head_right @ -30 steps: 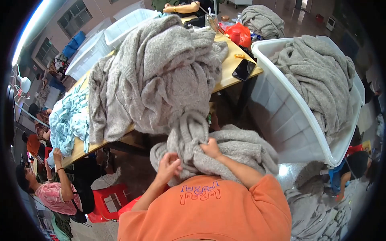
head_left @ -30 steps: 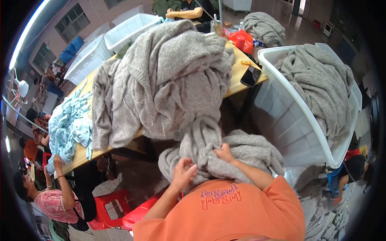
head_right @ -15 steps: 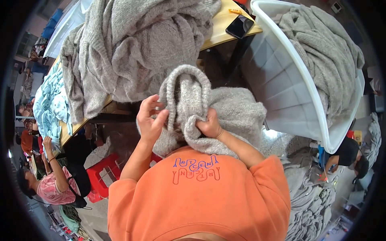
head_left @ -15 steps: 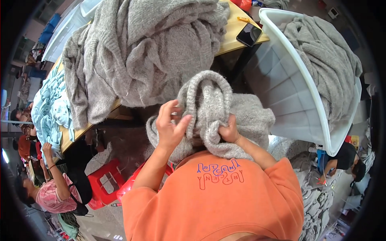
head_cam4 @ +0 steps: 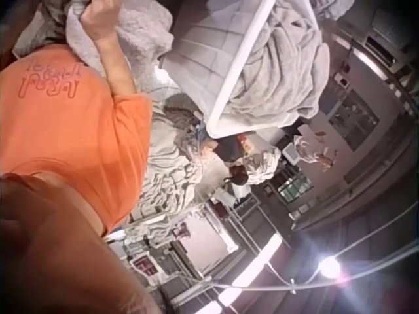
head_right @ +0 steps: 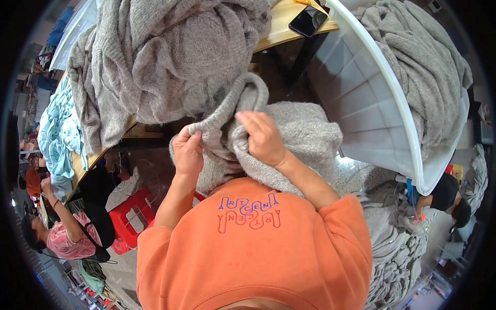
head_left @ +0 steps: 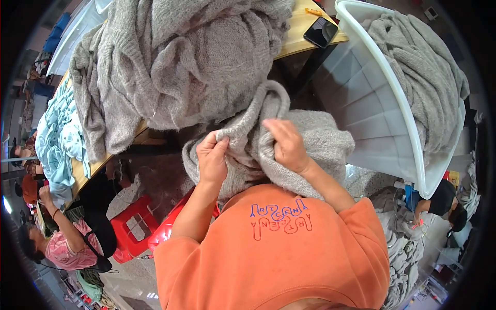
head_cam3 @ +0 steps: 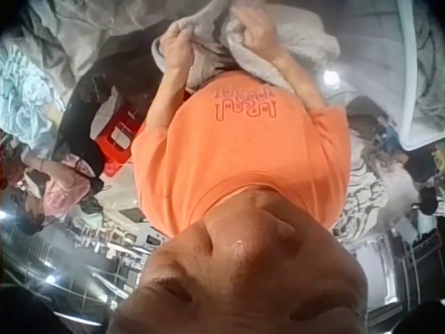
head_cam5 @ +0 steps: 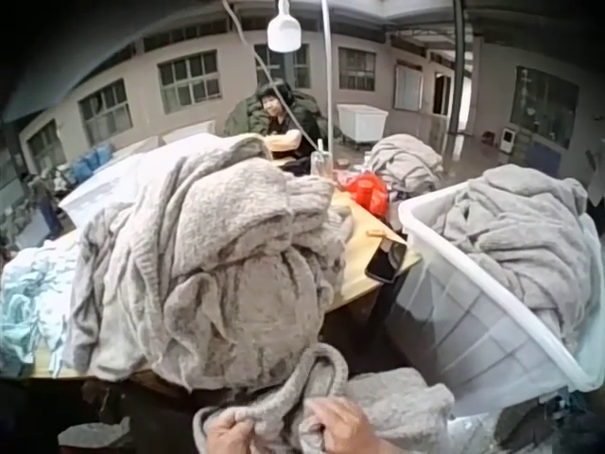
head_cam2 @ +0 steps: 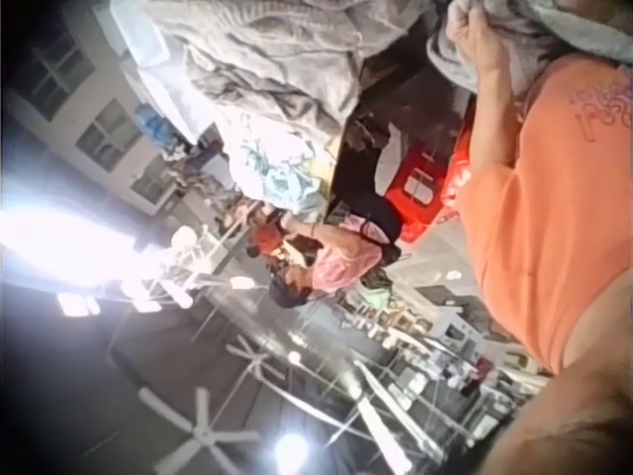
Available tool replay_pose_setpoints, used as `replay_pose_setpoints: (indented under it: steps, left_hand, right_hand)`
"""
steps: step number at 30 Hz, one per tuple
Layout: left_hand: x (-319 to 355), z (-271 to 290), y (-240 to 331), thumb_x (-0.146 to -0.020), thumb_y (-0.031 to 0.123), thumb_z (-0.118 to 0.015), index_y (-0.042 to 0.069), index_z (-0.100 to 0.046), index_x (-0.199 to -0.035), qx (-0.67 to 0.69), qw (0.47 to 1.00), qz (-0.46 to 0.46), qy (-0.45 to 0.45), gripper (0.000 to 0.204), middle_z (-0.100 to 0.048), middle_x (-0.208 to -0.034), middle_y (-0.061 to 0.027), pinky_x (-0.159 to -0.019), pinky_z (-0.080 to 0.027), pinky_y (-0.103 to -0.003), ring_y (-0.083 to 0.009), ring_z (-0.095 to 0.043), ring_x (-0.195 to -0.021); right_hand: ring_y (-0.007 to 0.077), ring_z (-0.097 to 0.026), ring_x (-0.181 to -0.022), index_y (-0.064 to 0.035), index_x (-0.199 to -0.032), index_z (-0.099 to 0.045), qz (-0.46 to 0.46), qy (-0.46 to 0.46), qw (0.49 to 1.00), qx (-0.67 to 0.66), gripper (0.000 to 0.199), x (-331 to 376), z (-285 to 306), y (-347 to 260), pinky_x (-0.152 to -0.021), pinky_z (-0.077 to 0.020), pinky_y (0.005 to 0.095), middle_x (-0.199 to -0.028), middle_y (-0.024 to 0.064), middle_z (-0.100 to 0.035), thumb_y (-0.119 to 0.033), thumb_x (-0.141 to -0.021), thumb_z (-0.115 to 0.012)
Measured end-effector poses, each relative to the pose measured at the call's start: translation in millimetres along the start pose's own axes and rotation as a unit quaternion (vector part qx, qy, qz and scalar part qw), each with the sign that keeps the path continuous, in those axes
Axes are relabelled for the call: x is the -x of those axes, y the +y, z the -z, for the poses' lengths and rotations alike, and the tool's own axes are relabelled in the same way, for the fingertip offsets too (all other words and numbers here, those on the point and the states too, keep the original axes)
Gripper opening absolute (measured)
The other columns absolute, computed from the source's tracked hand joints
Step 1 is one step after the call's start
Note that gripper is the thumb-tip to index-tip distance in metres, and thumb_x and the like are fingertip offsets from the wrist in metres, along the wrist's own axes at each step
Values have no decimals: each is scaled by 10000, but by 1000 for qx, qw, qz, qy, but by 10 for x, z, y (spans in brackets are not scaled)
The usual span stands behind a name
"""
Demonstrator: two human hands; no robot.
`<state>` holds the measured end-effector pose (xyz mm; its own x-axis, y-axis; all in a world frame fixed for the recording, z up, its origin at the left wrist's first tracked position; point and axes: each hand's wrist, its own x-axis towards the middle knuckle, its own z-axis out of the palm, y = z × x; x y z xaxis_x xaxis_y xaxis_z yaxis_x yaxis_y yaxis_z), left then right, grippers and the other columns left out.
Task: Inspecting and folding clothing items at a sewing factory workstation.
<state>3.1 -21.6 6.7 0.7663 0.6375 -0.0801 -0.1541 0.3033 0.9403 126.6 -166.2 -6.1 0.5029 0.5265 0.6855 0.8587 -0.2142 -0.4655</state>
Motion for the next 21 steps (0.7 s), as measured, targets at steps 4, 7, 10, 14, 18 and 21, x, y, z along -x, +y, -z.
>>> replay_pose_setpoints:
  steps: [4, 7, 10, 14, 18, 21]
  left_hand:
    - [-67, -87, 157, -825, 2, -513, -35, -585, -897, 104, 990, 64, 71, 107, -624, -829, -71, -641, -472, -247, -119, -580, -706]
    - [-177, -44, 565, -804, -1, -527, -28, -585, -892, 103, 990, 5, 96, 109, -621, -822, -84, -649, -489, -264, -146, -593, -701]
    - [-148, 6, 1255, -826, 25, -483, -10, -577, -902, 122, 968, -137, 172, 126, -620, -808, -119, -659, -532, -348, -212, -617, -715]
    - [-111, 139, 1288, -795, 17, -552, -5, -576, -823, 12, 981, -184, 64, 43, -623, -800, -99, -651, -526, -328, -180, -615, -696]
    - [-96, -27, 433, -707, -8, -654, 13, -590, -757, -98, 994, 54, 12, 84, -572, -682, 14, -524, -408, -186, -38, -493, -583]
    - [26, -124, 277, -728, -20, -626, 6, -603, -774, -68, 994, 68, -50, 58, -575, -661, 21, -467, -386, -176, -22, -482, -546]
  right_hand:
    - [254, -566, -727, -10, -1013, -549, 14, -196, 962, -191, 373, -149, 174, -154, -665, -411, 347, -811, 113, -597, -7, -641, -536]
    - [246, -592, -692, -29, -910, -600, -1, -286, 907, -309, 253, -179, 262, -200, -617, -461, 317, -768, 109, -614, -55, -660, -633]
    - [234, -592, -660, 2, -892, -609, -78, -246, 892, -371, 255, -81, 233, -115, -602, -464, 300, -769, 117, -616, -22, -641, -653]
    - [209, -598, -711, 5, -899, -618, -127, -233, 848, -459, 273, -78, 242, -157, -631, -465, 284, -808, 101, -624, 31, -629, -647]
    - [211, -578, -669, -2, -862, -593, -90, -180, 883, -423, 278, -79, 196, -205, -576, -461, 281, -766, 103, -589, 90, -600, -604]
    - [228, -570, -633, -22, -865, -577, 59, -69, 954, -285, 309, -210, 334, -283, -526, -460, 296, -782, 112, -582, 94, -580, -603]
